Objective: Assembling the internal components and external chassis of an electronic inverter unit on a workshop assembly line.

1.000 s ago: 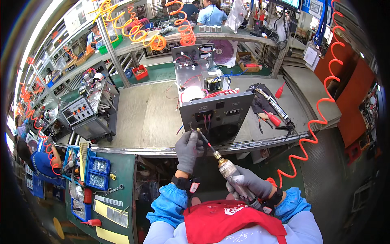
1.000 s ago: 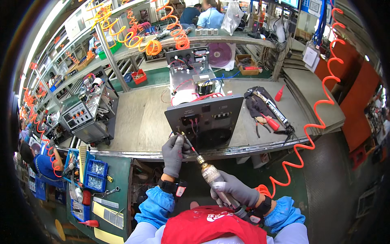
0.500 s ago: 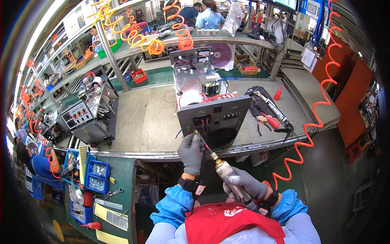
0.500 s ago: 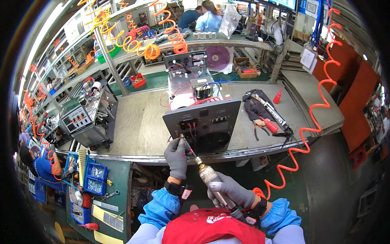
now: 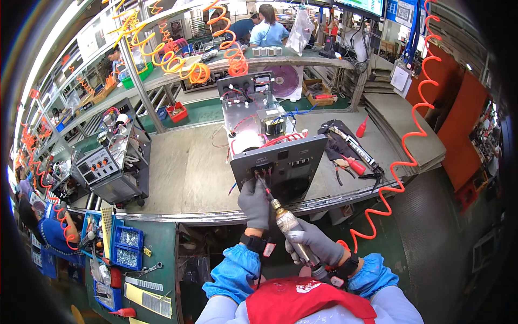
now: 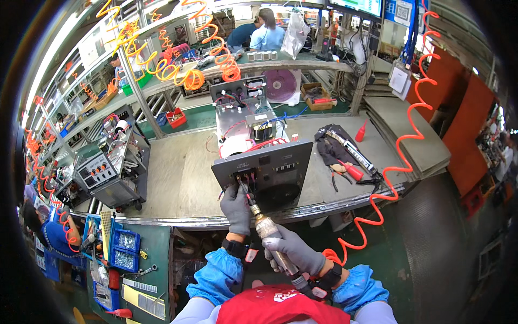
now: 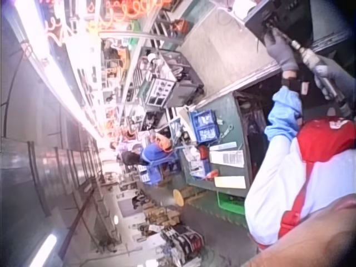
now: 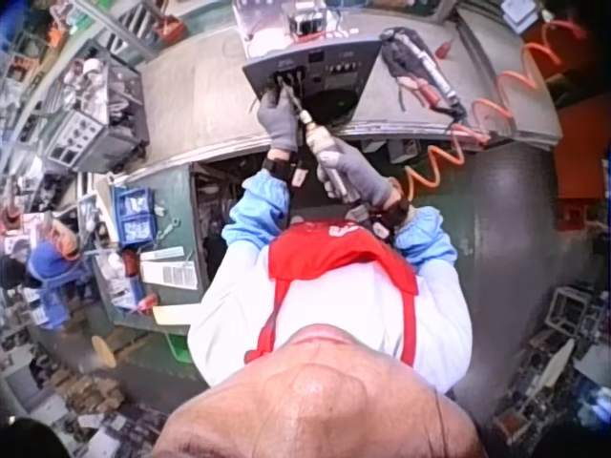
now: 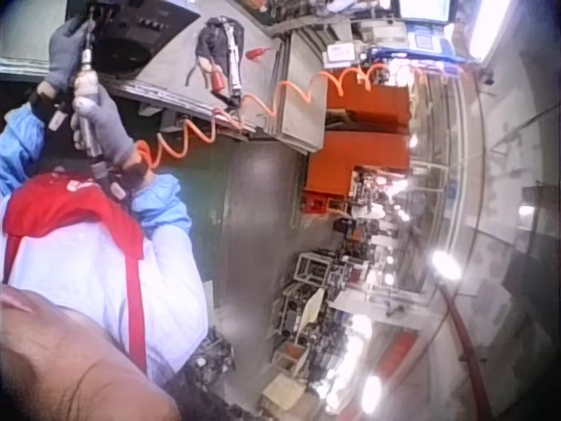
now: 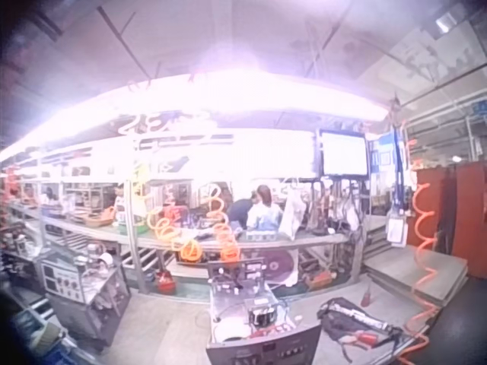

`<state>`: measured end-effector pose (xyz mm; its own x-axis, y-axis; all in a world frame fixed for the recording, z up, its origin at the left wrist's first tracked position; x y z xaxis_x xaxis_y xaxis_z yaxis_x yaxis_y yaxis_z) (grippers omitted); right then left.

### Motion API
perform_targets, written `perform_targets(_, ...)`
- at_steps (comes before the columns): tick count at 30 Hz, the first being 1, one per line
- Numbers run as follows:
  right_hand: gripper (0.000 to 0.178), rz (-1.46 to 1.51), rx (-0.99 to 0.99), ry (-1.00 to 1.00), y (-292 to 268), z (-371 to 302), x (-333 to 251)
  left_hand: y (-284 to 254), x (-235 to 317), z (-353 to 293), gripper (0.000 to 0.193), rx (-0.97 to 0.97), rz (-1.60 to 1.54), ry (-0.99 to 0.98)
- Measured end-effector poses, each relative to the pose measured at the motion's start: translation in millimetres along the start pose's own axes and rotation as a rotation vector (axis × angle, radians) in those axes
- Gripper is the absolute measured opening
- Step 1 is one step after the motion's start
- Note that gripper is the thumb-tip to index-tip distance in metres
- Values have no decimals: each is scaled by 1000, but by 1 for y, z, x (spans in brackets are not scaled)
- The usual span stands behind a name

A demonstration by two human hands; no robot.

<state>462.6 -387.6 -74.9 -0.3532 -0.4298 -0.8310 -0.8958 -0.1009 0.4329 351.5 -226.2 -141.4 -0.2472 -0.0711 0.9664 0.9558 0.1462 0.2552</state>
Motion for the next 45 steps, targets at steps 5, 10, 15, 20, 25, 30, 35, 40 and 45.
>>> perform_targets(5,38,158,6,41,6,-2,4,-4,9,-4,20,-85,-55,-21)
perform_targets(10,34,519,-101,27,18,-3,5,-9,11,4,19,-145,15,43)
perform_targets(15,34,225,51,21,30,-2,9,-13,3,14,22,-174,94,109)
perform_targets(20,32,233,72,-4,39,5,12,-16,-3,20,25,-209,81,93)
perform_targets(25,32,224,96,-15,47,5,12,-19,-8,21,18,-242,86,42)
perform_targets(30,32,126,133,14,46,3,6,-18,-7,19,19,-279,-106,11)
perform_targets(35,72,-170,157,-90,26,-33,4,-16,-1,15,20,-353,-61,101)
perform_targets(40,69,-529,633,-247,-82,-58,-14,-24,5,12,20,-414,55,54)
perform_targets(45,20,-773,904,-338,-322,-39,-28,-38,33,18,25,-27,228,271)
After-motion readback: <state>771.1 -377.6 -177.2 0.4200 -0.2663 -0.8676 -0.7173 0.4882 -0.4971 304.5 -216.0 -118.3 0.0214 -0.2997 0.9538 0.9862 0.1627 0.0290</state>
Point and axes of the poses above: each hand's wrist, its own z-axis towards the middle knuckle, its own y-axis out of the palm, x = y × z, the point moved 2 cm from there along z, towards the middle knuckle, and after that the axes turned 3 degrees about -y, right-handed, at the moved point
